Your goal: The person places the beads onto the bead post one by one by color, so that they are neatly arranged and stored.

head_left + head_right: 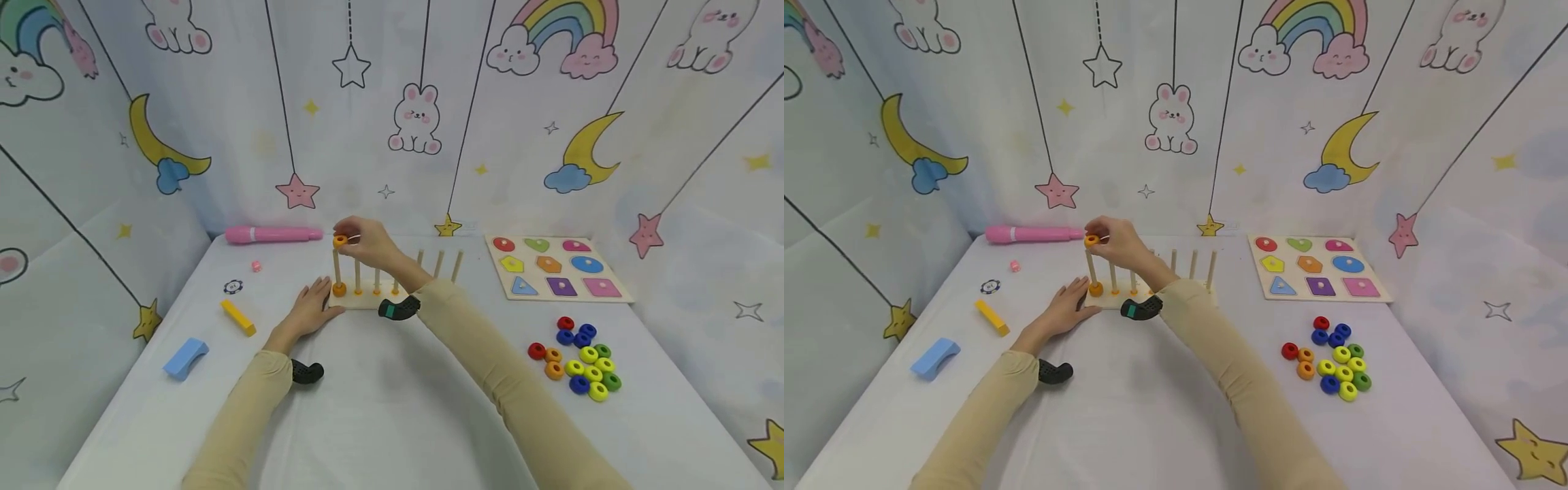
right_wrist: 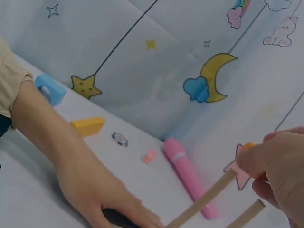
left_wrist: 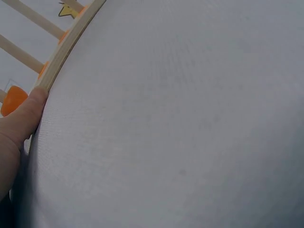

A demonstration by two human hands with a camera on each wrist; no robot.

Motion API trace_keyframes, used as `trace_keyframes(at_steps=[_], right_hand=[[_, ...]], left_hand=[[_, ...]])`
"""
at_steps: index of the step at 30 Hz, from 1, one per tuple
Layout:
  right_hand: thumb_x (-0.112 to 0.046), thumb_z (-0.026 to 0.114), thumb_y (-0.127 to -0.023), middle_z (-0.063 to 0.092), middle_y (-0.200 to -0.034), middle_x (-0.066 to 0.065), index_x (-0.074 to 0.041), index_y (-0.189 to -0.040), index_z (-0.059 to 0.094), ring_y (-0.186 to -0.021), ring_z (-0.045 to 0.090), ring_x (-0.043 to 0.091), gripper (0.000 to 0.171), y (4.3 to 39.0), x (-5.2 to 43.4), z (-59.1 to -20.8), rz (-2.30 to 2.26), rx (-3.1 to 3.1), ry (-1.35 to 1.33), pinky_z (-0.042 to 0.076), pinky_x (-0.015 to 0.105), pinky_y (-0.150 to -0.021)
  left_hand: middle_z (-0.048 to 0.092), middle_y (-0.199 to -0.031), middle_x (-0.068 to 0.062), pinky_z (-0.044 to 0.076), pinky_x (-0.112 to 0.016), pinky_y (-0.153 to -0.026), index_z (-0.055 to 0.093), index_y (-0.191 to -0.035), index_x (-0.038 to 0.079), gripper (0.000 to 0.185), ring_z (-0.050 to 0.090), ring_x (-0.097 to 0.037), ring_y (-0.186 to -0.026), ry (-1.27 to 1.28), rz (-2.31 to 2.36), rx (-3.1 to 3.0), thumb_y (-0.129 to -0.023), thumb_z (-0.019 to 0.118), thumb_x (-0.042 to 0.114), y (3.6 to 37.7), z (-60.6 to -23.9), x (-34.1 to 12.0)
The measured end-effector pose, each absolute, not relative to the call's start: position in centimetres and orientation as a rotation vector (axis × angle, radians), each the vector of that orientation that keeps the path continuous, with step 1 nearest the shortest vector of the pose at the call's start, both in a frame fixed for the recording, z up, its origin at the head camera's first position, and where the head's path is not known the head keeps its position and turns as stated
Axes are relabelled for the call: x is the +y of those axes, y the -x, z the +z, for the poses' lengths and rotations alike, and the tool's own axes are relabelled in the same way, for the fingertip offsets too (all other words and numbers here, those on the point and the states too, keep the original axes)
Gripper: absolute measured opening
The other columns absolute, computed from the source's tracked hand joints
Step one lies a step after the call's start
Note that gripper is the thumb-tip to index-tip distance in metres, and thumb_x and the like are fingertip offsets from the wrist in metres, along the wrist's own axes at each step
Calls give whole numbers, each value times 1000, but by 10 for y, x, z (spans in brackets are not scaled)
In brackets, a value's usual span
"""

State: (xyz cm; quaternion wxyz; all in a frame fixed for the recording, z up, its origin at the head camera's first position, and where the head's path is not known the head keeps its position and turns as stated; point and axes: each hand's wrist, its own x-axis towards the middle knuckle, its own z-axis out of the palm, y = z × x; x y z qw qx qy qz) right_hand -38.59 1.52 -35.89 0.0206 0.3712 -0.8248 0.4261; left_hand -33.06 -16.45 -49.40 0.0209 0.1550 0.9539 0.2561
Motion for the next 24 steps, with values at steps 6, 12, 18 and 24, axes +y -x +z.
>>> trace_keyframes(at_steps=[6,12,18,24], right_hand=[[-2,68,-85,65,-109,9,0,-114,61,-100,62,14,30,385,4,-364,1179,-2605,-1215,49,20,-86],[-3,67,-86,65,-111,8,0,-116,60,-101,62,15,31,384,0,-365,1105,-2666,-1186,48,18,-88],[-5,66,-87,64,-113,8,-1,-117,60,-103,61,14,32,383,4,-371,1006,-2717,-1203,46,16,-89],[-6,67,-87,64,-114,12,1,-118,59,-105,60,16,33,385,12,-361,1172,-2614,-1203,46,18,-90]], left_hand=[[23,-151,-23,4,-53,-113,26,-145,-8,77,11,-36,-141,-470,770,2964,-92,59,39,330,-491,-163],[24,-151,-23,5,-54,-113,27,-144,-8,77,13,-37,-141,-472,766,2975,-92,59,39,328,-493,-163],[24,-150,-24,6,-56,-112,28,-143,-9,77,14,-38,-140,-497,769,2970,-92,59,39,325,-495,-162],[25,-150,-24,8,-56,-112,28,-144,-9,76,15,-38,-140,-517,763,3004,-92,59,39,328,-492,-163]])
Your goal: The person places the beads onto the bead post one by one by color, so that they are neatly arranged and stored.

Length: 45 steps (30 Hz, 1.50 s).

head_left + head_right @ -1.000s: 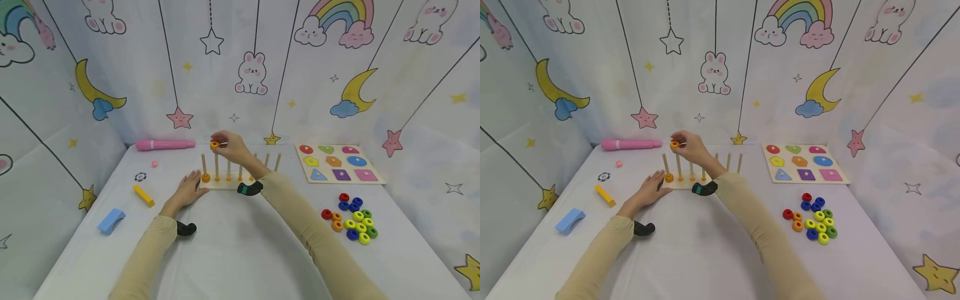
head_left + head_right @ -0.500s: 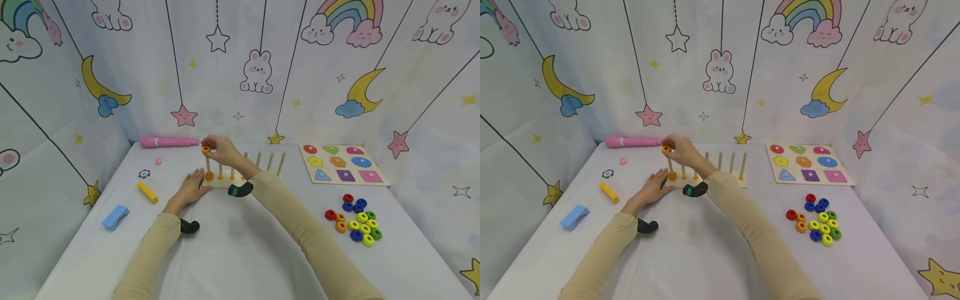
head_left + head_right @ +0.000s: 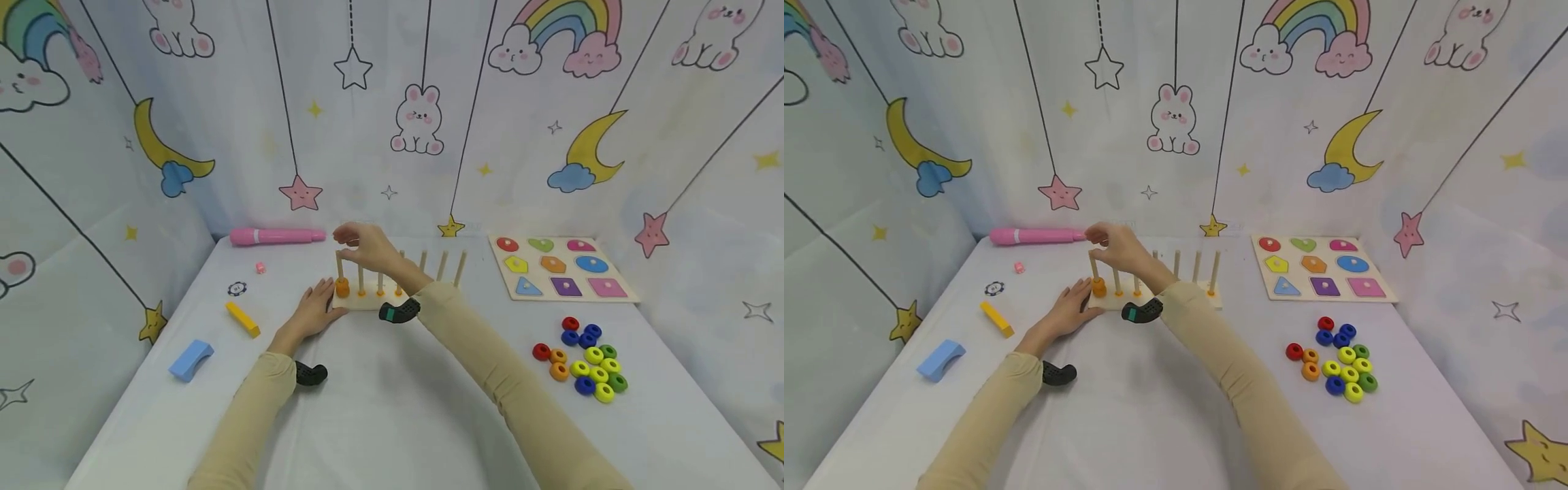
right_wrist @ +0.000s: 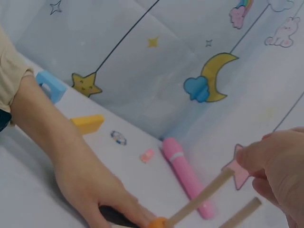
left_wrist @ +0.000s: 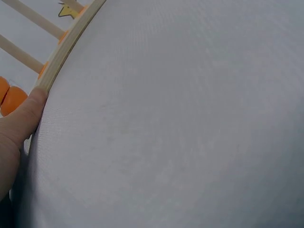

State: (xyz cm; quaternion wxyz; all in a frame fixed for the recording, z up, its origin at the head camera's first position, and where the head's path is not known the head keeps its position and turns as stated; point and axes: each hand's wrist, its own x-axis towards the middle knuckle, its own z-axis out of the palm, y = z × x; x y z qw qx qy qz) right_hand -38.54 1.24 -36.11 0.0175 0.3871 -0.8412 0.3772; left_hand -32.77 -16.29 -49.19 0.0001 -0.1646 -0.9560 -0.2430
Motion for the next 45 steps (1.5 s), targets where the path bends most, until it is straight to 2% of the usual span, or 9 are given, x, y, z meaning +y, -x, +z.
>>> trace_keyframes(at_steps=[4,10,19,27,31,36,41,45], right_hand=[[-3,67,-86,63,-115,10,1,-119,59,-106,60,16,34,378,33,-351,1396,-2552,-1190,47,19,-89],[3,63,-87,62,-115,23,10,-118,56,-107,60,35,32,348,77,-327,1591,-2496,-1282,50,34,-91],[6,61,-87,62,-110,28,14,-114,57,-102,60,42,28,332,161,-341,1725,-2518,-1214,52,31,-86],[2,61,-89,63,-111,25,11,-116,58,-102,61,37,28,331,238,-378,1660,-2614,-956,52,24,-83],[-10,63,-91,63,-114,20,3,-118,59,-103,62,27,30,332,279,-404,1624,-2690,-829,51,22,-85],[-22,64,-92,64,-115,15,-1,-120,60,-104,62,18,35,319,321,-420,1550,-2774,-643,50,20,-86],[-20,63,-93,65,-113,14,-2,-119,61,-101,63,13,32,303,348,-421,1530,-2798,-491,49,17,-84],[-12,60,-94,64,-112,21,3,-118,59,-100,64,18,29,289,357,-415,1520,-2799,-447,49,15,-82]], left_hand=[[24,-149,-26,7,-56,-112,27,-143,-10,77,15,-39,-140,526,-777,-3004,-93,58,39,329,-492,-162],[22,-150,-26,4,-54,-113,26,-143,-11,78,12,-39,-140,509,-786,-3037,-93,58,39,331,-494,-162],[21,-150,-26,4,-54,-113,25,-143,-12,78,12,-39,-140,524,-759,-3041,-93,57,39,331,-492,-163],[21,-150,-27,4,-54,-113,25,-142,-13,78,12,-40,-140,515,-773,-3049,-94,57,38,330,-489,-162],[19,-151,-26,2,-53,-113,23,-144,-12,78,10,-39,-141,520,-767,-3067,-94,56,40,332,-492,-161],[18,-152,-25,2,-53,-113,22,-144,-11,79,9,-38,-141,527,-776,-3072,-94,55,41,333,-494,-162],[18,-152,-25,2,-53,-113,22,-144,-11,79,9,-38,-141,531,-789,-3065,-94,55,41,333,-491,-162],[18,-151,-26,2,-54,-113,22,-144,-11,79,9,-38,-141,531,-787,-3069,-95,55,41,333,-490,-162]])
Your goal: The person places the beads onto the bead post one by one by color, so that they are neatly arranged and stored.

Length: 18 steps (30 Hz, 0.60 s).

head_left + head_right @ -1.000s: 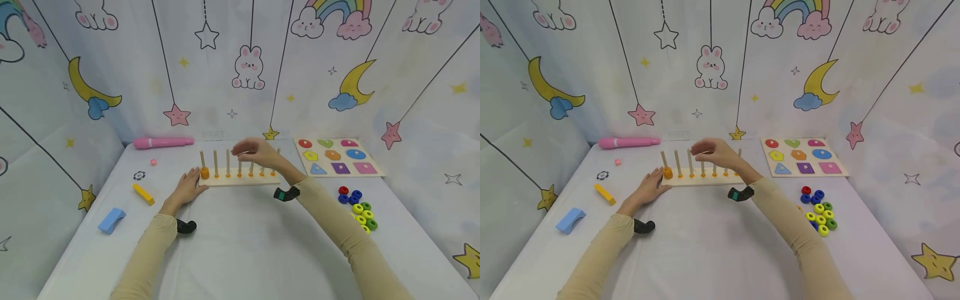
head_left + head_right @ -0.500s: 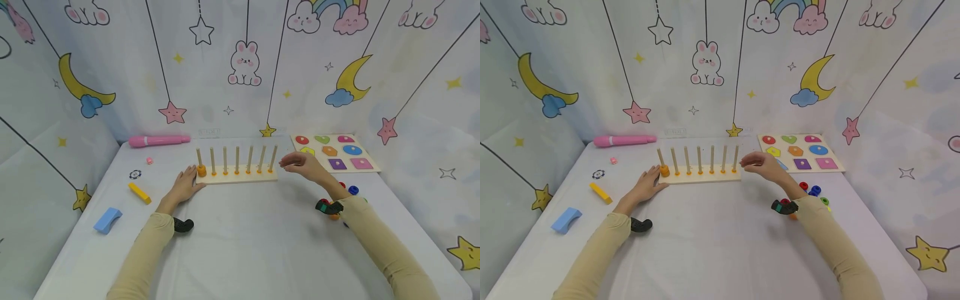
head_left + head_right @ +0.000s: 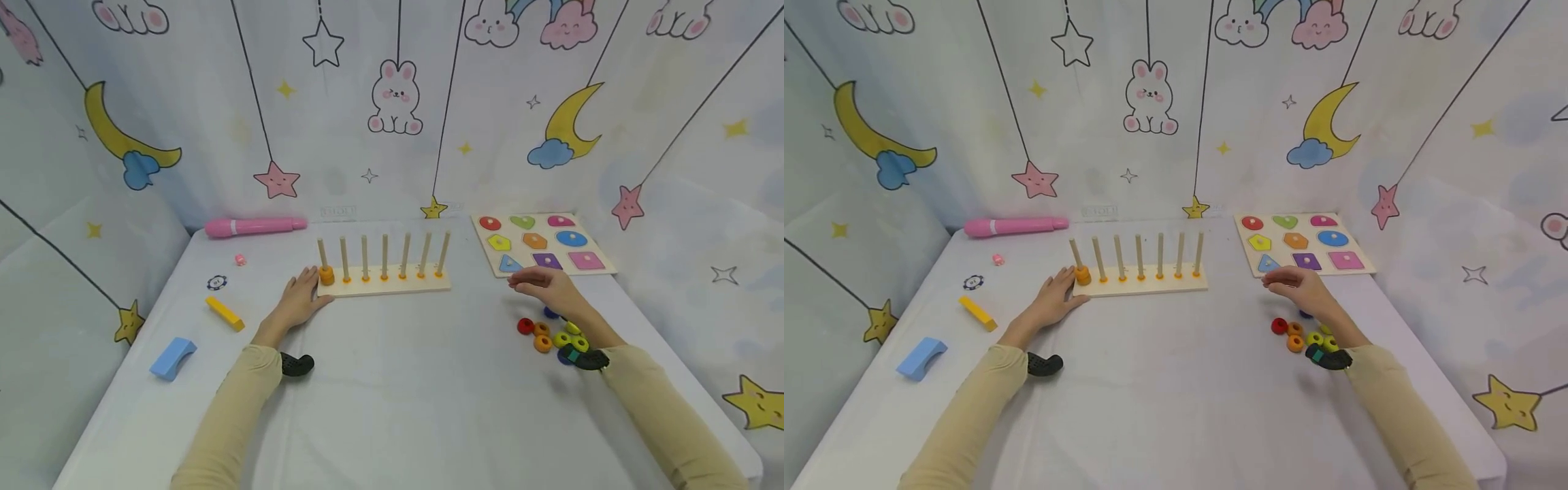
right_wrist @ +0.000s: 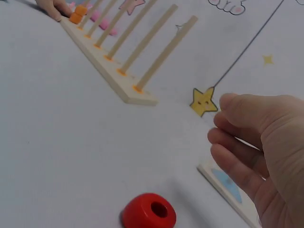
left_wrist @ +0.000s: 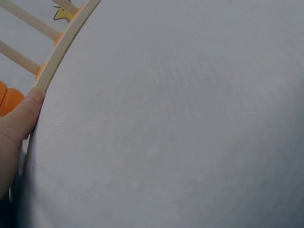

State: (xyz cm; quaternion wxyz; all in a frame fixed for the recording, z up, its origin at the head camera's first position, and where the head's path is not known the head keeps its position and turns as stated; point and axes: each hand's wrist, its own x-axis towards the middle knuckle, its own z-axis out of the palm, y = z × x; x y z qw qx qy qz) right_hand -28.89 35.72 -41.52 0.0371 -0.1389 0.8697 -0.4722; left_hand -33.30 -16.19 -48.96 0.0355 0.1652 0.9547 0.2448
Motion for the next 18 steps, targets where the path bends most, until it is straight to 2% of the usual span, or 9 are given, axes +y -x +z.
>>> trace_keyframes(at_steps=[5,12,18], right_hand=[[-12,59,-94,63,-113,22,4,-120,59,-101,64,21,30,289,380,-434,-1479,2662,444,49,14,-82],[-22,60,-94,65,-112,15,-3,-116,61,-99,63,11,29,276,391,-445,-1340,2707,449,49,15,-82],[-22,66,-90,67,-104,8,-8,-110,64,-93,64,15,24,262,396,-453,-1163,2793,435,52,17,-77]], left_hand=[[18,-151,-26,2,-54,-113,22,-144,-12,78,9,-39,-141,-505,746,2929,-95,54,40,333,-488,-162],[18,-151,-27,2,-54,-113,22,-144,-12,78,9,-39,-141,-509,766,2931,-95,55,38,330,-487,-161],[18,-151,-27,1,-54,-113,21,-144,-12,78,8,-39,-141,-505,757,2929,-95,55,39,332,-488,-161]])
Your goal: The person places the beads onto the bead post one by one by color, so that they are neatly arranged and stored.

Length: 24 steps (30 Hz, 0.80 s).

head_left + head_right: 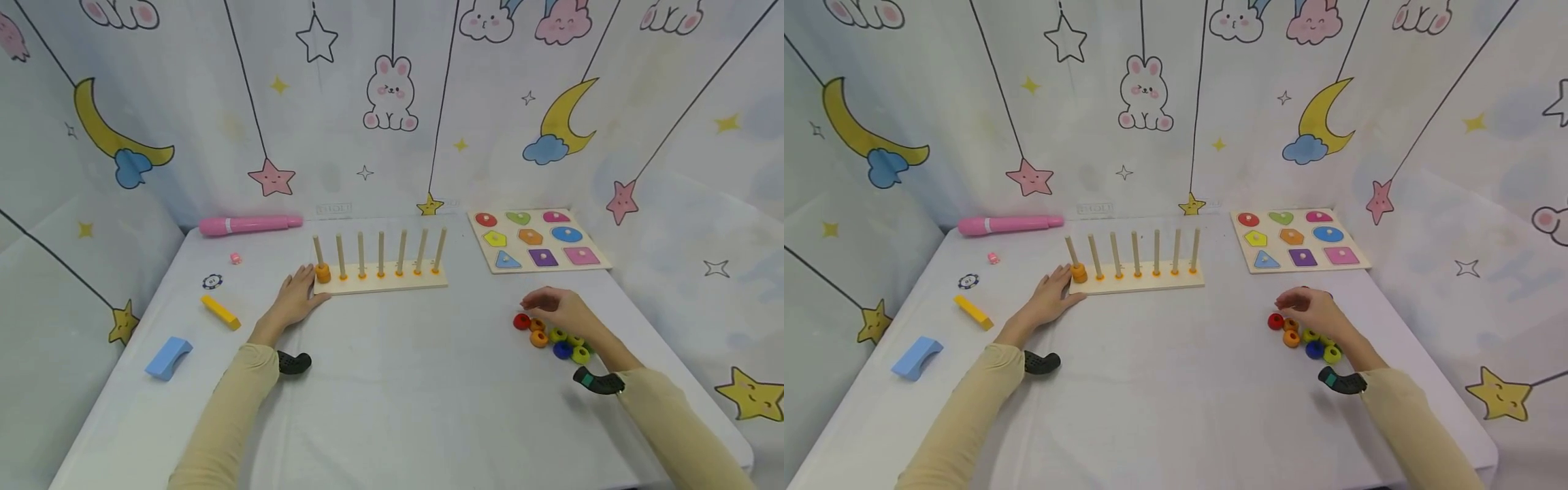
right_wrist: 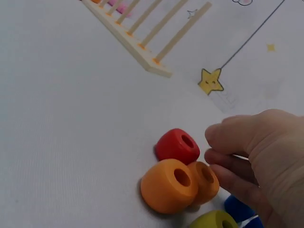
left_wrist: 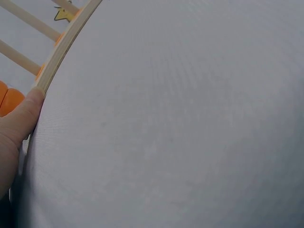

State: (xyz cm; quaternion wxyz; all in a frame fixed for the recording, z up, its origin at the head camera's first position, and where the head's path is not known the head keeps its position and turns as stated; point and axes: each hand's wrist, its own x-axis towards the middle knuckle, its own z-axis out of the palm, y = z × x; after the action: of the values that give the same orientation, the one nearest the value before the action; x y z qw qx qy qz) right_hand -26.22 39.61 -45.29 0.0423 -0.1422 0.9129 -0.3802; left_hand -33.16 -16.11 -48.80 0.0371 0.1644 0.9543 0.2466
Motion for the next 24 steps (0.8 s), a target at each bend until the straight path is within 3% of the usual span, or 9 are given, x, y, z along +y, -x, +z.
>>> trace_keyframes(at_steps=[9,24], right_hand=[[-25,70,-87,67,-102,4,-11,-107,65,-93,64,21,25,244,408,-459,-1027,2833,443,52,17,-75],[-4,66,-86,65,-107,7,-8,-113,63,-98,63,29,27,236,409,-461,-1041,2818,480,50,15,-79]], left_hand=[[17,-152,-25,1,-53,-113,21,-145,-10,78,8,-38,-141,-514,746,2935,-95,54,41,334,-493,-163],[17,-152,-24,1,-53,-113,22,-145,-10,78,8,-37,-141,-503,757,2937,-95,54,40,331,-491,-163]])
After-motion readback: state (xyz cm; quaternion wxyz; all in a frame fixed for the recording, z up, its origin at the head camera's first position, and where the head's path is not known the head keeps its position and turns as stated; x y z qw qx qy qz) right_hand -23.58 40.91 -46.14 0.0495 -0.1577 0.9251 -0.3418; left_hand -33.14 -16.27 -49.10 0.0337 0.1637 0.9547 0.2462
